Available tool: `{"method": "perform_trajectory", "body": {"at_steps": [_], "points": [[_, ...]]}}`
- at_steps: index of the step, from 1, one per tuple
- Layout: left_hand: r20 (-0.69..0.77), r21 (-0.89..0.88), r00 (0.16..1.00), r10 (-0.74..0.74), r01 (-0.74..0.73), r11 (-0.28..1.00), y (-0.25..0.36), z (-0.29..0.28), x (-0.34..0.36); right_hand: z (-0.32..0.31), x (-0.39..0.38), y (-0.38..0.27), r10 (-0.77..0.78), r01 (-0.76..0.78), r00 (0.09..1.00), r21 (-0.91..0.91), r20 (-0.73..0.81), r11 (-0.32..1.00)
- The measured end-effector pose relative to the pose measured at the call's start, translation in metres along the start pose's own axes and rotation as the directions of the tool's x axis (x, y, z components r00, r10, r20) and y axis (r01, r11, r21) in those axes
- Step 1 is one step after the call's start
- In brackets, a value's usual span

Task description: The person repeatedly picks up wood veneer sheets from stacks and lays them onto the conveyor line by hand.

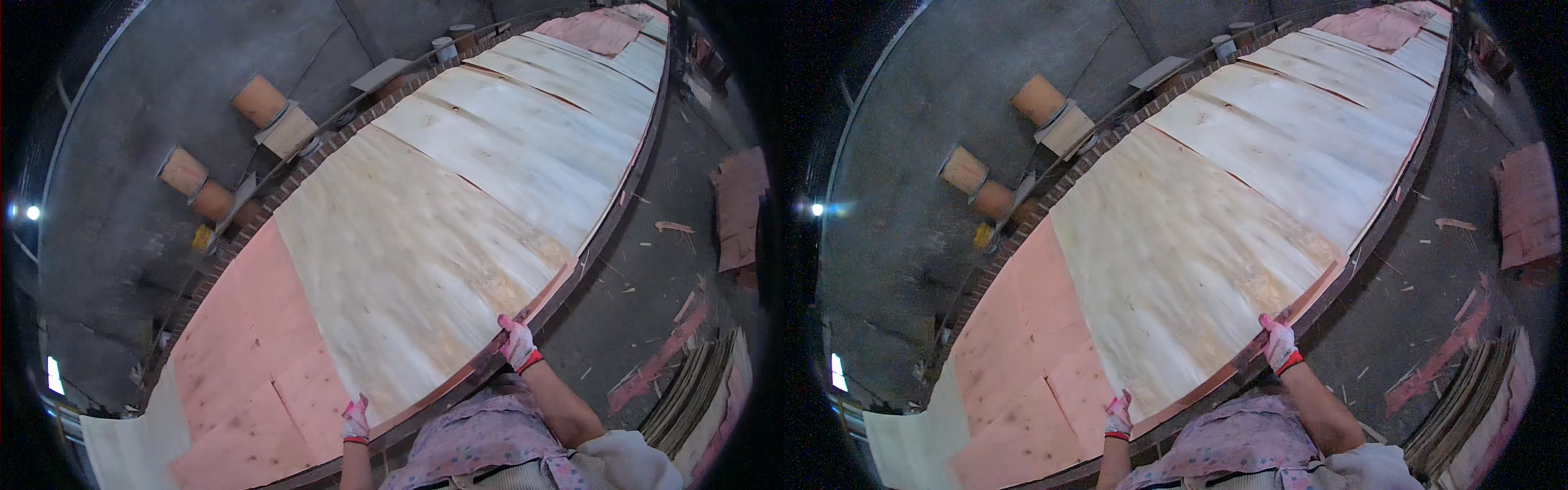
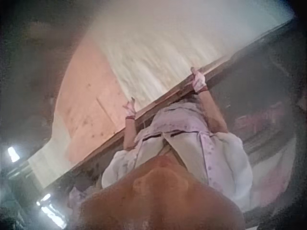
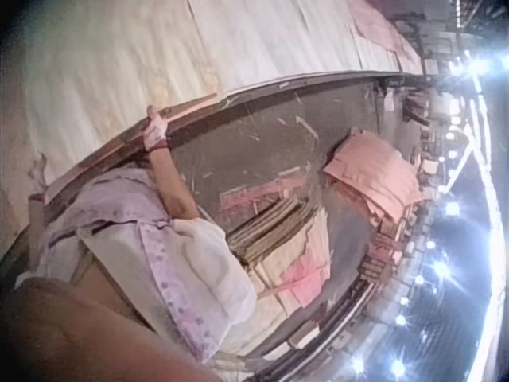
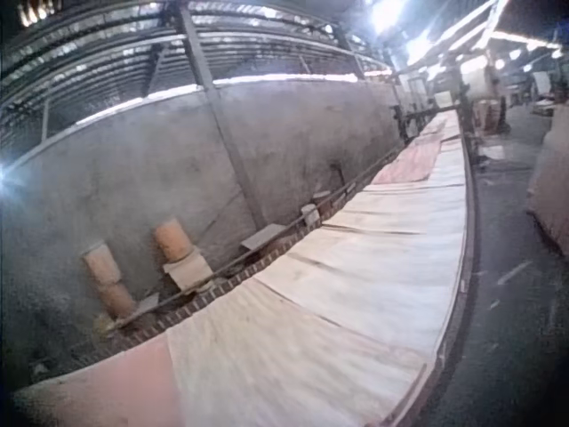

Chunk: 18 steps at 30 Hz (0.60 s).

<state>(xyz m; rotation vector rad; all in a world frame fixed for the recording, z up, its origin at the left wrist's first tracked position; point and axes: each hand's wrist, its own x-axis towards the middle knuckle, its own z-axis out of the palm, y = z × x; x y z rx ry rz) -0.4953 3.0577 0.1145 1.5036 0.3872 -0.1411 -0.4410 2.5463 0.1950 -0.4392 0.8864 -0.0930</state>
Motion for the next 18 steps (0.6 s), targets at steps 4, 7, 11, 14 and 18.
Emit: {"method": "perform_trajectory", "body": {"at_steps": [4, 7, 11, 14, 18], "points": [[-0.004, 0.023, 0.995, -0.101, 0.101, 0.995, 0.025, 0.037, -0.005, -0.025, 0.027, -0.017, 0.082, -0.089, 0.994, -0.094, -0.073, 0.992], [-0.191, 0.439, 0.977, -0.098, 0.174, 0.881, 0.084, 0.074, -0.018, -0.016, 0.022, -0.031, 0.258, -0.301, 0.945, -0.224, -0.200, 0.927], [0.040, 0.097, 0.985, -0.170, 0.165, 0.982, 0.068, 0.035, 0.000, -0.013, 0.046, -0.007, 0.327, -0.351, 0.917, -0.073, -0.226, 0.933], [-0.054, -0.078, 0.992, -0.117, 0.112, 0.991, 0.055, 0.044, 0.012, -0.023, 0.054, -0.003, 0.272, -0.269, 0.939, 0.046, -0.209, 0.962], [0.133, 0.982, 0.948, -0.288, -0.085, 0.171, 0.066, 0.061, 0.030, -0.059, 0.048, -0.019, 0.126, -0.097, 0.971, 0.146, -0.202, 0.984]]}}
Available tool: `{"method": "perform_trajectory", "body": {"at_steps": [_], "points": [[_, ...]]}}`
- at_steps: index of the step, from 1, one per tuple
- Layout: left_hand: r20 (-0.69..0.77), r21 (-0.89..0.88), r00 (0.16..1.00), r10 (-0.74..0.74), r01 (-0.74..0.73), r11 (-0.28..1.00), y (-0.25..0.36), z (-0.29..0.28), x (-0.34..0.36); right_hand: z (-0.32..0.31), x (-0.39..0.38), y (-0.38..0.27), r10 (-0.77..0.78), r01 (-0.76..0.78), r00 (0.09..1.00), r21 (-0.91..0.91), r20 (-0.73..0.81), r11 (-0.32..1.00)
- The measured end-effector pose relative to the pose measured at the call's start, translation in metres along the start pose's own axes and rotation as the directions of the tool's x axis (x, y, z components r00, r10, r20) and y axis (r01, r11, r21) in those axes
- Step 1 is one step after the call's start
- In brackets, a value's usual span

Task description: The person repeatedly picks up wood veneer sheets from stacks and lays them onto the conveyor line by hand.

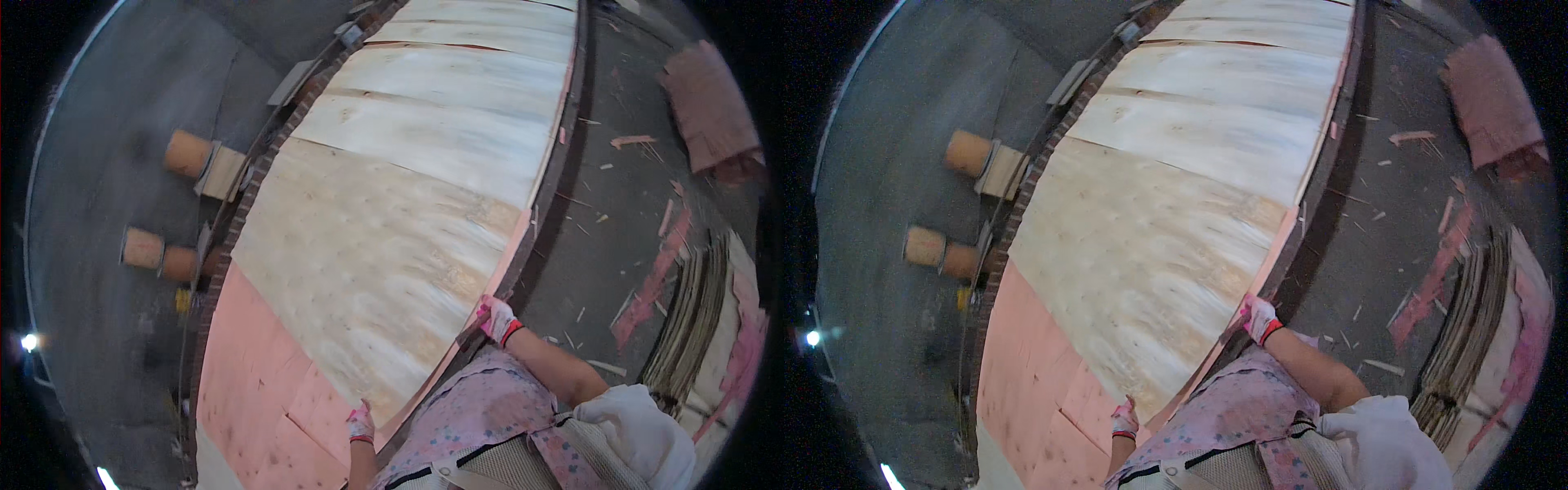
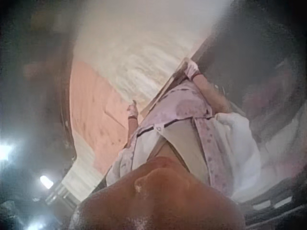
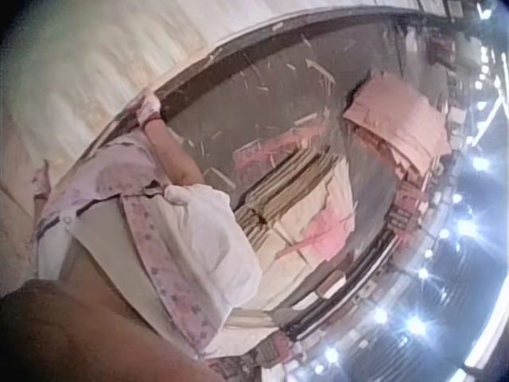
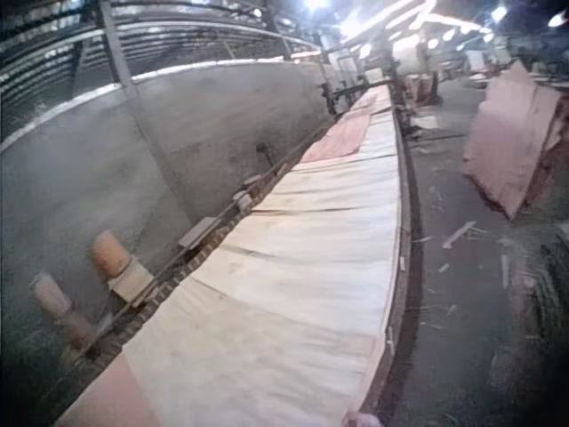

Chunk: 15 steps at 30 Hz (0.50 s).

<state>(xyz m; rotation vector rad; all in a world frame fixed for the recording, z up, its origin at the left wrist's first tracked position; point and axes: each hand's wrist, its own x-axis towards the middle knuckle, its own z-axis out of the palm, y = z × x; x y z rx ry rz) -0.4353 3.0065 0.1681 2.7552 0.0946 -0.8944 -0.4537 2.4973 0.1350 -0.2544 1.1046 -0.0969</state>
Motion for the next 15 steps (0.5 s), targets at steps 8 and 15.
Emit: {"method": "perform_trajectory", "body": {"at_steps": [8, 15], "points": [[0.215, -0.861, 0.922, -0.321, 0.334, 0.384, 0.023, 0.041, 0.011, -0.167, -0.074, -0.031, -0.443, 0.508, 0.848, 0.210, -0.291, 0.836], [0.362, -0.931, 0.927, 0.099, 0.354, 0.084, -0.012, 0.066, 0.032, -0.370, -0.231, 0.062, -0.329, 0.653, 0.701, 0.386, -0.633, 0.651]]}}
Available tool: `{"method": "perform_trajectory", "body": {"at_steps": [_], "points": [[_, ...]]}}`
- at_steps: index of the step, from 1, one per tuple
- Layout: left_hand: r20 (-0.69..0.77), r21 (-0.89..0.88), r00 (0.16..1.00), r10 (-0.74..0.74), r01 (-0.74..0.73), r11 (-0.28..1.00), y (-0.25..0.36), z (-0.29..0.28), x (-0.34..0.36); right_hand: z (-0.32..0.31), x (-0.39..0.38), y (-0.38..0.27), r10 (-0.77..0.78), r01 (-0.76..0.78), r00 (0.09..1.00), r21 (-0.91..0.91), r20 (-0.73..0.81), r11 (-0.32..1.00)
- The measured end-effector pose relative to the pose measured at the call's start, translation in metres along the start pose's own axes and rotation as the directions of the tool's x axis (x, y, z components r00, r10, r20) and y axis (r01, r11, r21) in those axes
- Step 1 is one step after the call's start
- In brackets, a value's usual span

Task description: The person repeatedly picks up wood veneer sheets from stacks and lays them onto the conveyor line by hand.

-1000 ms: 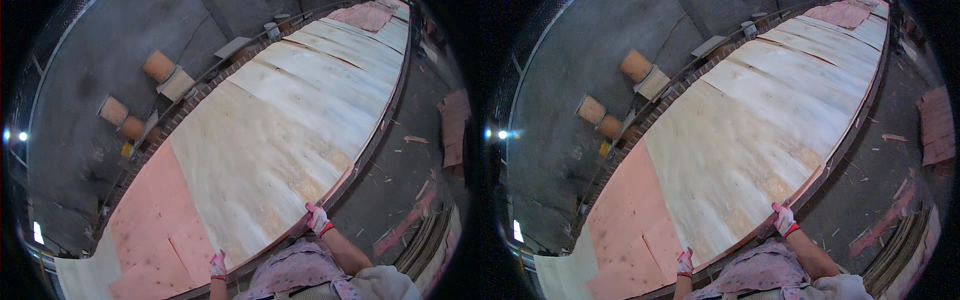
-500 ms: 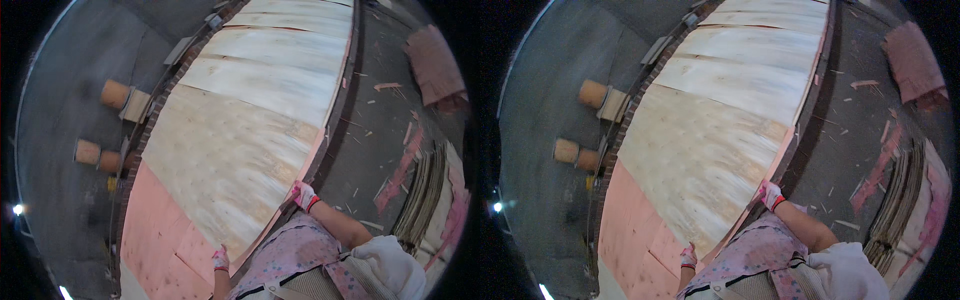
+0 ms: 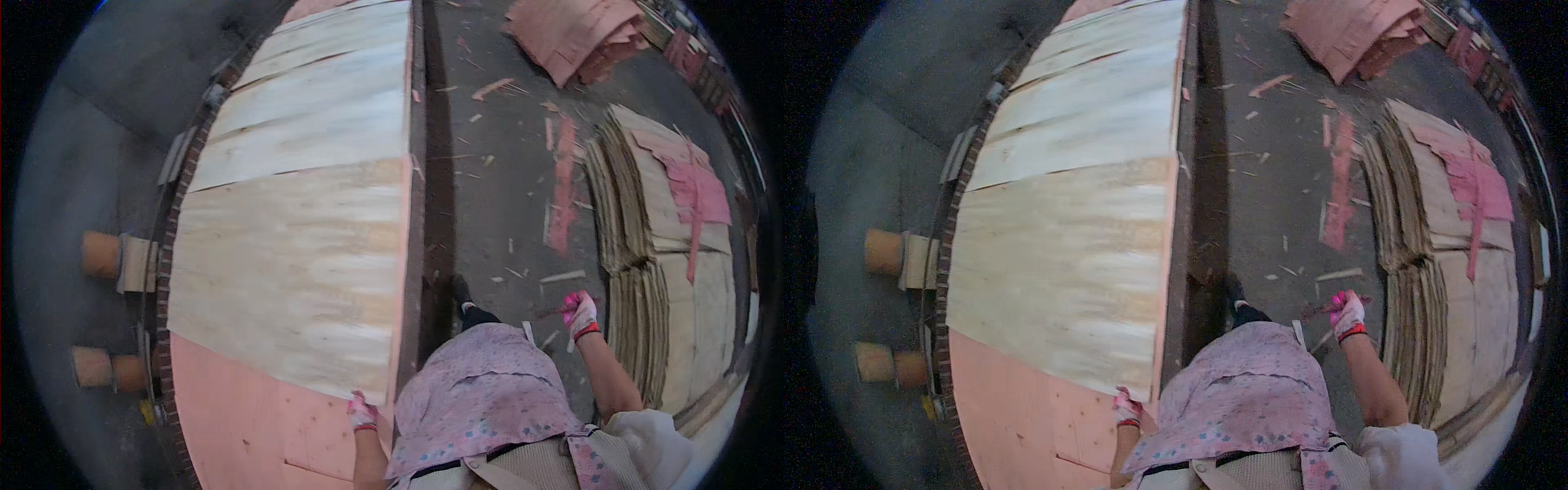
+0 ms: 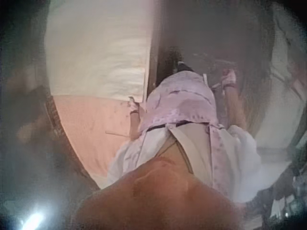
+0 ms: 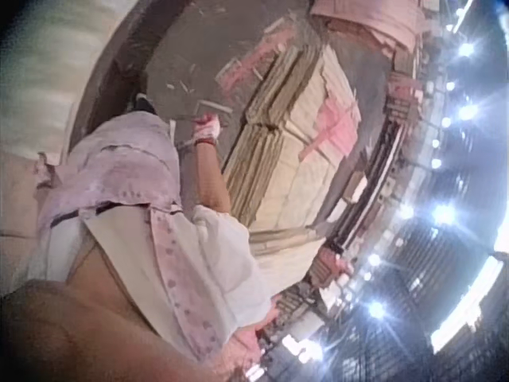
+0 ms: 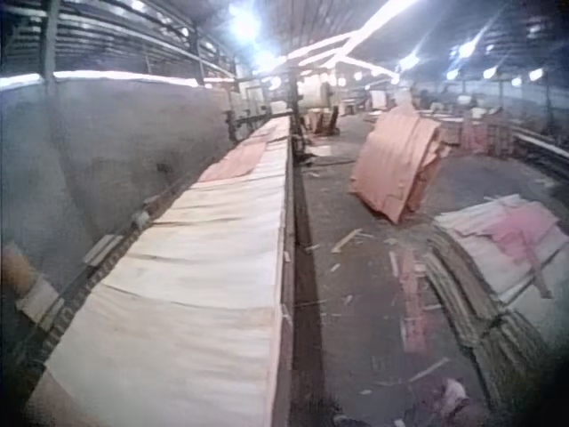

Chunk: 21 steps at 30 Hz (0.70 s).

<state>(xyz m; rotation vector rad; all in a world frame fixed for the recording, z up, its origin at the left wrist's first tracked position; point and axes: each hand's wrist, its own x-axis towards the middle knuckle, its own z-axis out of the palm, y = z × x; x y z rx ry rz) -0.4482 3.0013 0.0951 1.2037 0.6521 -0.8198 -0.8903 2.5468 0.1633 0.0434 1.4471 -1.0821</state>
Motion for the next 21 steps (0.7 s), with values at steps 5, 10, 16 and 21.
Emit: {"method": "perform_trajectory", "body": {"at_steps": [5, 10, 16, 21], "points": [[0.254, 0.167, 0.966, 0.052, -0.097, 0.981, -0.005, 0.005, 0.039, -0.165, -0.062, -0.033, -0.089, 0.099, 0.994, 0.176, -0.062, 0.979], [0.282, 0.677, 0.948, -0.146, -0.089, 0.730, 0.018, 0.006, 0.048, -0.229, -0.096, -0.009, -0.294, 0.316, 0.939, 0.113, -0.178, 0.942], [0.227, 0.895, 0.879, -0.418, -0.018, 0.447, -0.071, 0.132, -0.002, -0.387, -0.116, -0.032, -0.106, 0.500, 0.654, 0.322, -0.749, 0.804], [0.196, 0.969, 0.834, -0.516, -0.084, 0.233, -0.145, 0.180, -0.066, -0.550, -0.134, -0.062, -0.109, 0.784, 0.434, 0.315, -0.894, 0.534]]}}
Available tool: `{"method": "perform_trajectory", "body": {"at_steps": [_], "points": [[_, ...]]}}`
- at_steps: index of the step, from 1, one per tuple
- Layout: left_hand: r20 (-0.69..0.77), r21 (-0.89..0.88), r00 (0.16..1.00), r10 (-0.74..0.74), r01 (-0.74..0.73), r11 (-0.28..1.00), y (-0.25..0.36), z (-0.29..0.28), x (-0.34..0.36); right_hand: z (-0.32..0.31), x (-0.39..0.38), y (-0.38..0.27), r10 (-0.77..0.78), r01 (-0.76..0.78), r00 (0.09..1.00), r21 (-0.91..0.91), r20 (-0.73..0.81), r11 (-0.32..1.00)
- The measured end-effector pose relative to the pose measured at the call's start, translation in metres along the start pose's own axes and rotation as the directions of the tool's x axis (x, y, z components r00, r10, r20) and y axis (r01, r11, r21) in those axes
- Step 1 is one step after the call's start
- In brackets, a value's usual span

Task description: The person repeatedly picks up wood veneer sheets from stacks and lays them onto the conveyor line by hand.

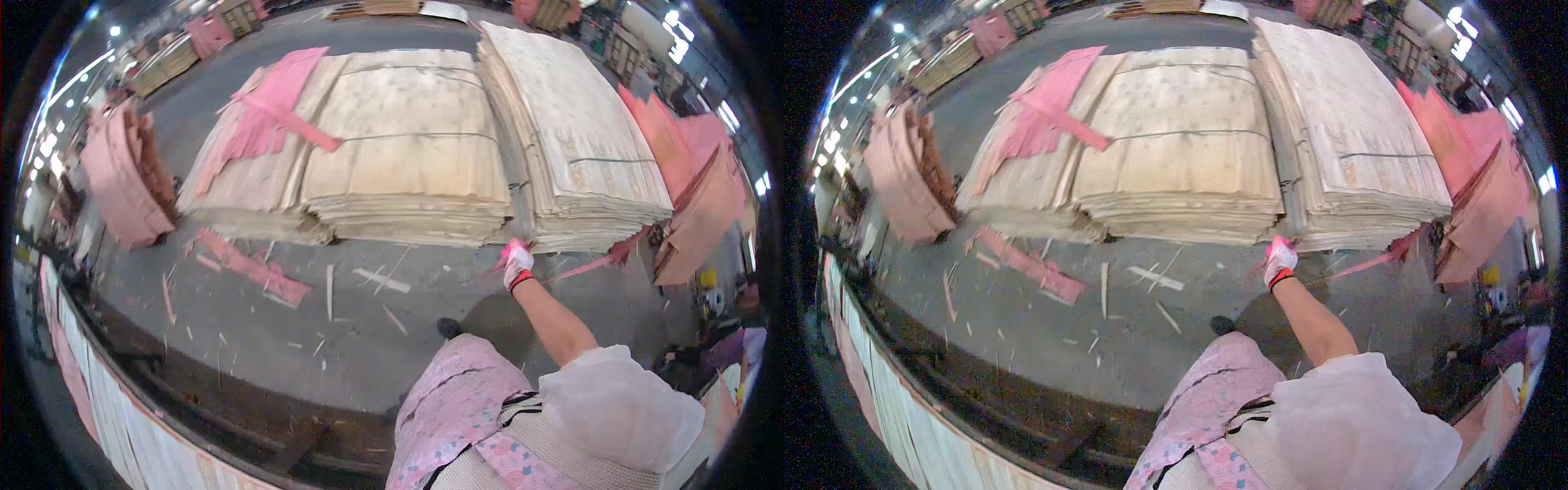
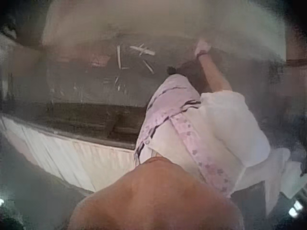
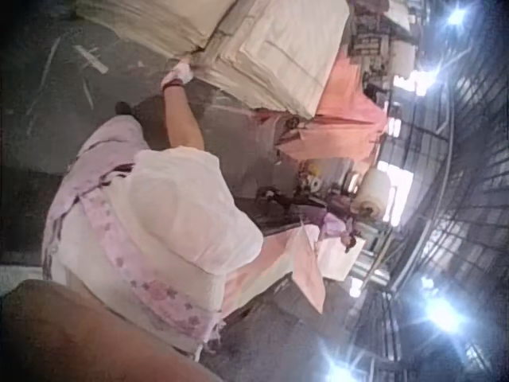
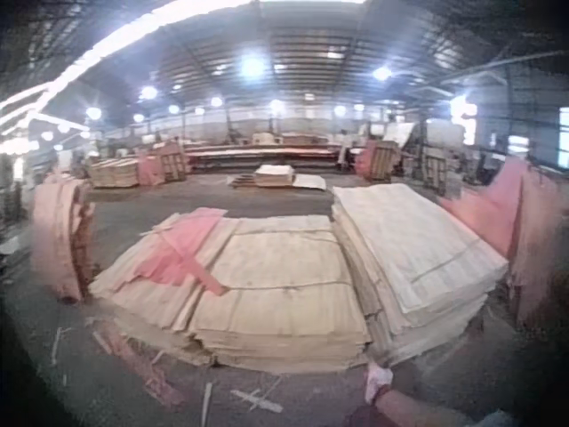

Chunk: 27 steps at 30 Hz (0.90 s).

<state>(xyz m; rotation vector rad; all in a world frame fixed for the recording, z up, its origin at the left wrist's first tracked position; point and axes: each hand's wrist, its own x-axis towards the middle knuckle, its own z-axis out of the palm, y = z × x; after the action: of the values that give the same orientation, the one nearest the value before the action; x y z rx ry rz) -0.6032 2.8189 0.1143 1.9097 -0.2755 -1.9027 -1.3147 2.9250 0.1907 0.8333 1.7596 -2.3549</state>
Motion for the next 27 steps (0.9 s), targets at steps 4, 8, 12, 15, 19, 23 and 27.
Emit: {"method": "perform_trajectory", "body": {"at_steps": [4, 8, 12, 15, 19, 23, 27], "points": [[0.042, 0.151, 0.998, -0.043, 0.036, 0.988, 0.017, 0.072, -0.011, -0.009, 0.110, -0.076, -0.118, 0.136, 0.982, 0.122, -0.146, 0.983], [0.068, 0.276, 0.997, -0.047, 0.027, 0.961, 0.041, 0.127, -0.025, -0.011, 0.150, -0.151, 0.173, -0.144, 0.981, 0.253, -0.094, 0.957], [0.103, 0.352, 0.994, -0.043, 0.004, 0.936, 0.080, 0.162, -0.034, -0.011, 0.179, -0.182, 0.412, -0.342, 0.910, 0.495, -0.036, 0.799], [0.142, 0.349, 0.988, -0.059, 0.006, 0.937, 0.105, 0.179, -0.045, -0.004, 0.164, -0.210, 0.449, -0.378, 0.890, 0.684, 0.082, 0.624], [0.185, 0.521, 0.972, 0.146, -0.223, 0.824, 0.112, 0.246, -0.072, 0.011, 0.161, -0.251, 0.091, -0.150, 0.987, 0.573, 0.131, 0.806], [0.178, 0.600, 0.980, 0.086, -0.178, 0.780, 0.120, 0.274, -0.043, -0.011, 0.205, -0.225, 0.131, -0.234, 0.964, 0.514, 0.230, 0.825], [0.327, 0.579, 0.925, 0.191, -0.356, 0.733, 0.129, 0.290, -0.052, 0.000, 0.160, -0.197, -0.044, 0.064, 0.996, 0.270, -0.079, 0.961]]}}
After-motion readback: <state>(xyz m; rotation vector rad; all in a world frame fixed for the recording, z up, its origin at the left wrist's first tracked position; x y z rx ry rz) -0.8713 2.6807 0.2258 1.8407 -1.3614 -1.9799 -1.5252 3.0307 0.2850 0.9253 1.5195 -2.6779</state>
